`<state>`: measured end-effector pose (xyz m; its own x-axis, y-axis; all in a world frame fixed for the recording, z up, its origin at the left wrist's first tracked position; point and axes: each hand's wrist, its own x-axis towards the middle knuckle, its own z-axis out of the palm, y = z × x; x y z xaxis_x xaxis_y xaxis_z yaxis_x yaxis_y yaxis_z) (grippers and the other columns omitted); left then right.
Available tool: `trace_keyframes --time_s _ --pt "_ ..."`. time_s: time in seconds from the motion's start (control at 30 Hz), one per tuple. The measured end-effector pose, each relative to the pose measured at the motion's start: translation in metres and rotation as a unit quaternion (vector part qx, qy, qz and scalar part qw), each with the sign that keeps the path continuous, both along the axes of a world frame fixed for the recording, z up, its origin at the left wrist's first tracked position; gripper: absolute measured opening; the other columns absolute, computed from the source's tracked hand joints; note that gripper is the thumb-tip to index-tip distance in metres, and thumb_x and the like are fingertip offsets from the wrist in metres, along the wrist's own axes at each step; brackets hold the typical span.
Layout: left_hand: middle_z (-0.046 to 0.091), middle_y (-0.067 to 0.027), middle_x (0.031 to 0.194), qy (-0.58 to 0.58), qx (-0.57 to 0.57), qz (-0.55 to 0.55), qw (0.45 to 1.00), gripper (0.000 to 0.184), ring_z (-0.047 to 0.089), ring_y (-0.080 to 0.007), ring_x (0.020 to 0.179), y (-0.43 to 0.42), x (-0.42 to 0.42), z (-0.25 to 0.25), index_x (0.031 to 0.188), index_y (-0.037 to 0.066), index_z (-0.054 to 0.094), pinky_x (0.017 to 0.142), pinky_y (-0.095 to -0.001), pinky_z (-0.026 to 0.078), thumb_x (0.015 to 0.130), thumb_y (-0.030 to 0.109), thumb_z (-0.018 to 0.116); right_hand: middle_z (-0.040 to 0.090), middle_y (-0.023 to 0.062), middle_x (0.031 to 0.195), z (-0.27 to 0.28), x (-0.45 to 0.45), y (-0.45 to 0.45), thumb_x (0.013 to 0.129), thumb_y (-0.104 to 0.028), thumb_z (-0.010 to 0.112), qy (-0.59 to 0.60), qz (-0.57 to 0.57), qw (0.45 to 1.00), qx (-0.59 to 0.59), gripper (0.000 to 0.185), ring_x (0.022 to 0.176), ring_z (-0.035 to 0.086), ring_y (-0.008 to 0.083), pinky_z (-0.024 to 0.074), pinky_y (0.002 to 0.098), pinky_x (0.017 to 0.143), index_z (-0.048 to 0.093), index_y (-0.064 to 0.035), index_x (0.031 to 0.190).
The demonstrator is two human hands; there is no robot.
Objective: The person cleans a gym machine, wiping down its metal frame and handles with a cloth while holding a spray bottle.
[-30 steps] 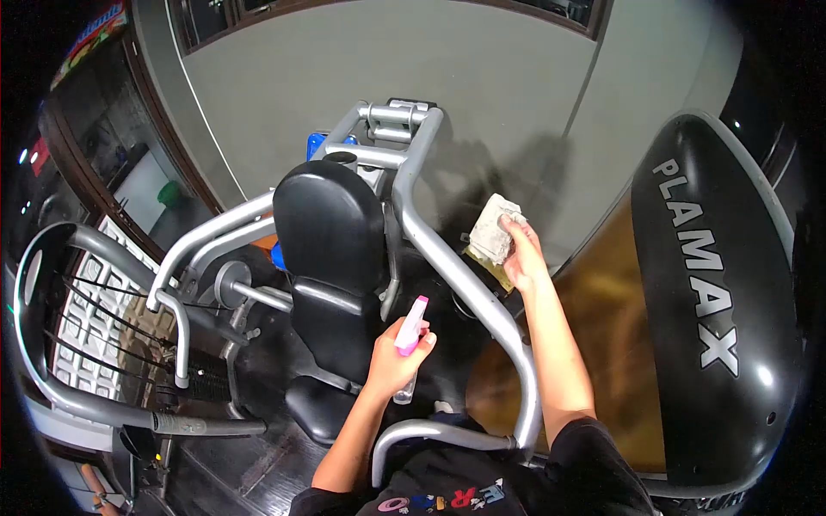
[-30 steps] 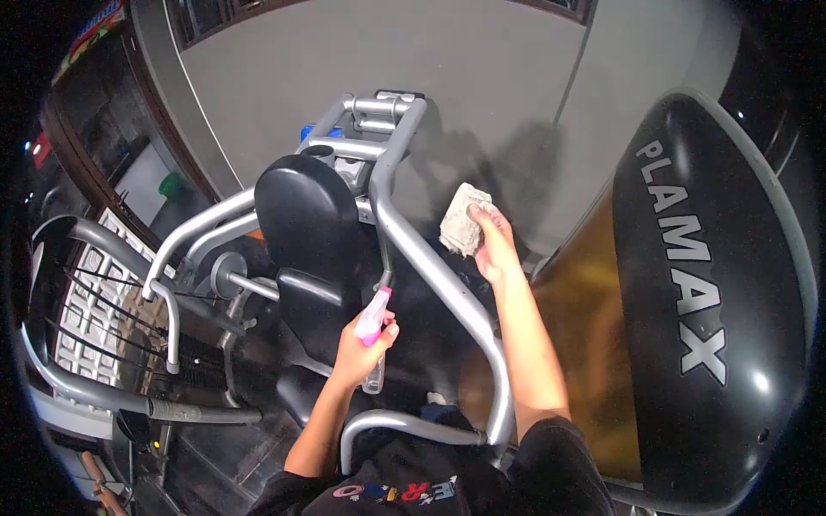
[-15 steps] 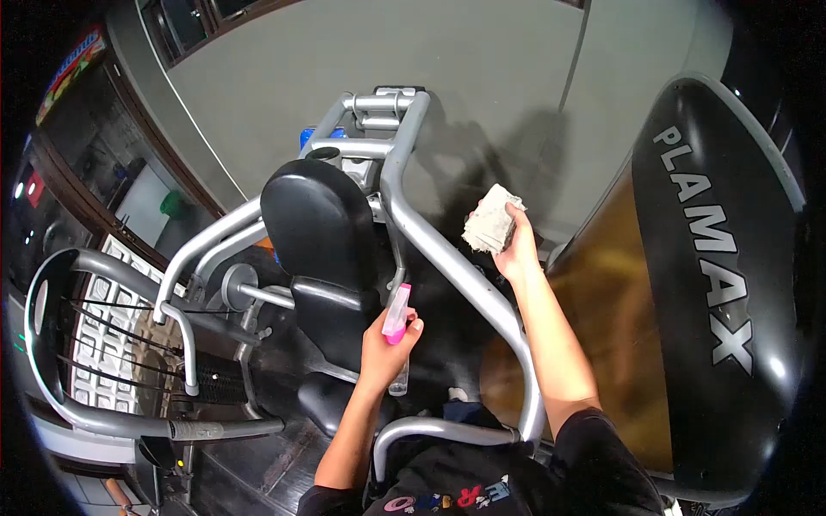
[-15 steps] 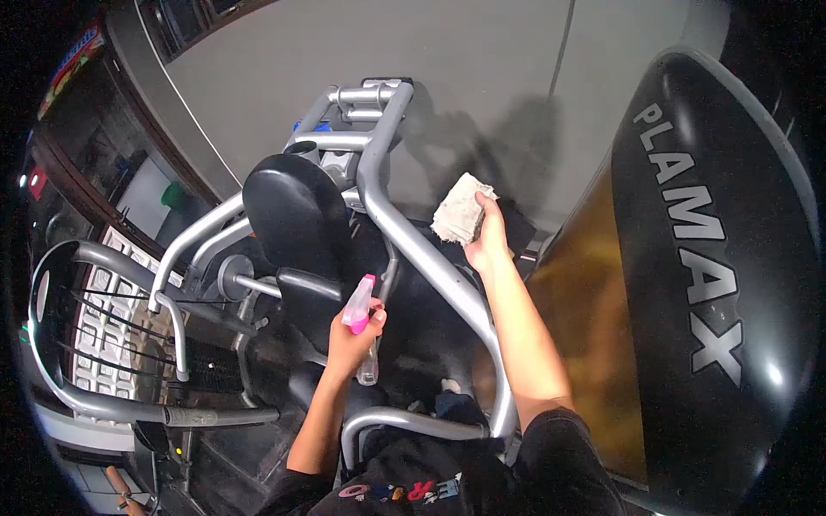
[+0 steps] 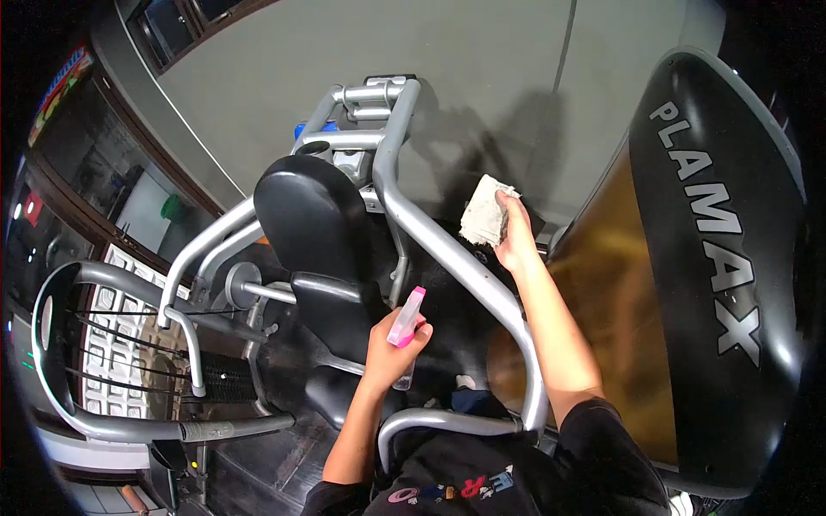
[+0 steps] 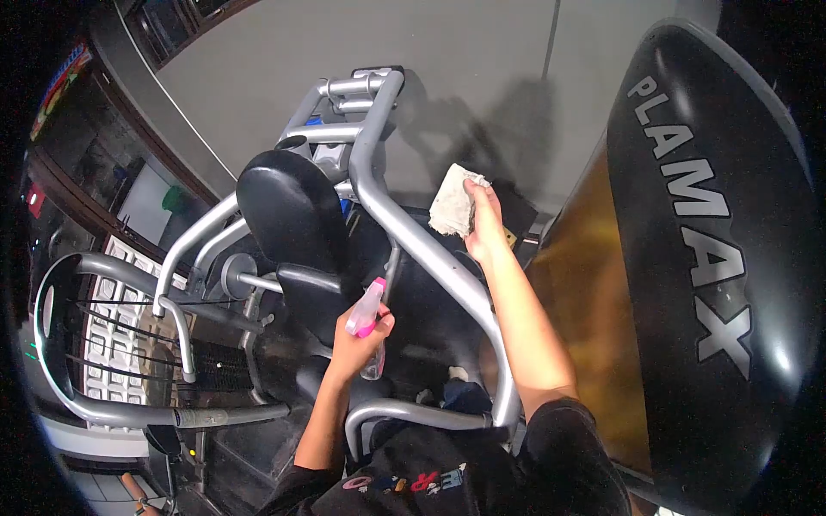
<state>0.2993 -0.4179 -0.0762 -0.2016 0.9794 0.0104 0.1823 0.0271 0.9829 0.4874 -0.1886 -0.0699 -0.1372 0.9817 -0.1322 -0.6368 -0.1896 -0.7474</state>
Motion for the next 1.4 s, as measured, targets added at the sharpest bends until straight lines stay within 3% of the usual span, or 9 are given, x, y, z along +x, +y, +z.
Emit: trace_keyframes --time_s 0.2,0.47,0.57,0.8,0.93,1.0,1.13,1.27,1.4 --pt "0.069 -0.0077 0.087 0.059 0.019 -0.056 0.997 0.025 0.066 -0.0154 0.082 -0.003 0.001 0.010 0.098 0.000 0.066 0.076 -0.0301 0.051 0.084 0.020 0.076 0.068 0.0041 0.104 -0.003 0.001 0.003 0.094 -0.019 0.065 -0.007 0.014 0.999 0.032 0.025 0.092 0.069 0.0188 0.0587 0.0389 0.081 0.058 -0.0090 0.116" --pt "0.066 -0.0019 0.092 -0.082 0.042 0.055 0.994 0.026 0.060 -0.0093 0.085 -0.007 -0.001 0.021 0.105 0.001 0.064 0.077 -0.0255 0.048 0.087 0.015 0.075 0.068 0.0067 0.108 0.015 -0.013 -0.001 0.092 -0.013 0.061 -0.111 -0.024 0.991 0.073 0.031 0.097 0.065 0.0172 0.0519 0.0325 0.087 0.059 -0.0035 0.121" --pt "0.064 -0.0018 0.095 -0.118 0.059 0.082 0.988 0.025 0.059 -0.0088 0.086 -0.013 0.000 0.042 0.107 0.002 0.063 0.079 -0.0249 0.048 0.087 0.012 0.074 0.067 0.0095 0.112 0.031 -0.036 0.010 0.088 -0.008 0.059 -0.308 -0.038 0.935 0.174 0.033 0.104 0.062 0.0199 0.0474 0.0324 0.092 0.060 -0.0040 0.121" --pt "0.060 -0.0018 0.092 -0.157 0.124 0.139 0.970 0.027 0.057 -0.0104 0.087 -0.020 0.028 0.055 0.111 0.003 0.060 0.080 -0.0264 0.047 0.088 0.010 0.073 0.069 0.0181 0.112 0.007 -0.099 0.022 0.089 -0.007 0.056 -0.474 0.140 0.770 0.404 0.032 0.111 0.066 0.0301 0.0490 0.0399 0.096 0.061 -0.0101 0.120" --pt "0.057 0.0028 0.083 -0.140 0.116 0.104 0.978 0.026 0.054 -0.0067 0.076 -0.020 0.021 0.022 0.111 0.004 0.062 0.070 -0.0241 0.045 0.089 0.013 0.074 0.069 0.0136 0.110 0.018 -0.066 0.009 0.082 0.004 0.051 -0.504 0.188 0.673 0.507 0.041 0.109 0.064 0.0210 0.0475 0.0349 0.098 0.061 -0.0064 0.120" --pt "0.058 0.0017 0.079 -0.097 0.105 0.120 0.982 0.027 0.054 -0.0069 0.073 -0.020 0.017 0.028 0.110 0.004 0.063 0.069 -0.0250 0.046 0.089 0.015 0.075 0.068 0.0093 0.109 0.047 -0.054 0.005 0.086 0.001 0.055 -0.538 0.273 0.715 0.354 0.037 0.106 0.061 0.0147 0.0470 0.0331 0.098 0.061 -0.0058 0.122" --pt "0.061 -0.0038 0.078 -0.041 0.088 0.101 0.990 0.030 0.056 -0.0087 0.071 -0.015 0.012 0.024 0.111 0.003 0.063 0.070 -0.0266 0.048 0.088 0.018 0.075 0.069 0.0095 0.106 0.055 -0.075 0.018 0.089 -0.003 0.056 -0.501 0.212 0.765 0.344 0.033 0.102 0.062 0.0157 0.0481 0.0335 0.094 0.060 -0.0061 0.122" --pt "0.058 -0.0004 0.076 -0.030 0.106 0.080 0.991 0.029 0.053 -0.0073 0.069 -0.013 0.013 0.020 0.110 0.004 0.064 0.067 -0.0256 0.046 0.088 0.017 0.076 0.064 0.0194 0.118 0.028 -0.095 0.005 0.082 0.002 0.051 -0.558 0.126 0.668 0.477 0.037 0.114 0.061 0.0347 0.0459 0.0422 0.101 0.062 -0.0063 0.117" --pt "0.056 0.0013 0.074 0.009 0.128 0.065 0.990 0.028 0.052 -0.0071 0.069 -0.018 0.010 0.026 0.109 0.004 0.065 0.065 -0.0255 0.045 0.086 0.017 0.076 0.065 0.0180 0.119 0.036 -0.056 -0.009 0.074 0.007 0.048 -0.540 0.193 0.642 0.508 0.045 0.115 0.061 0.0327 0.0458 0.0422 0.102 0.062 -0.0048 0.115"
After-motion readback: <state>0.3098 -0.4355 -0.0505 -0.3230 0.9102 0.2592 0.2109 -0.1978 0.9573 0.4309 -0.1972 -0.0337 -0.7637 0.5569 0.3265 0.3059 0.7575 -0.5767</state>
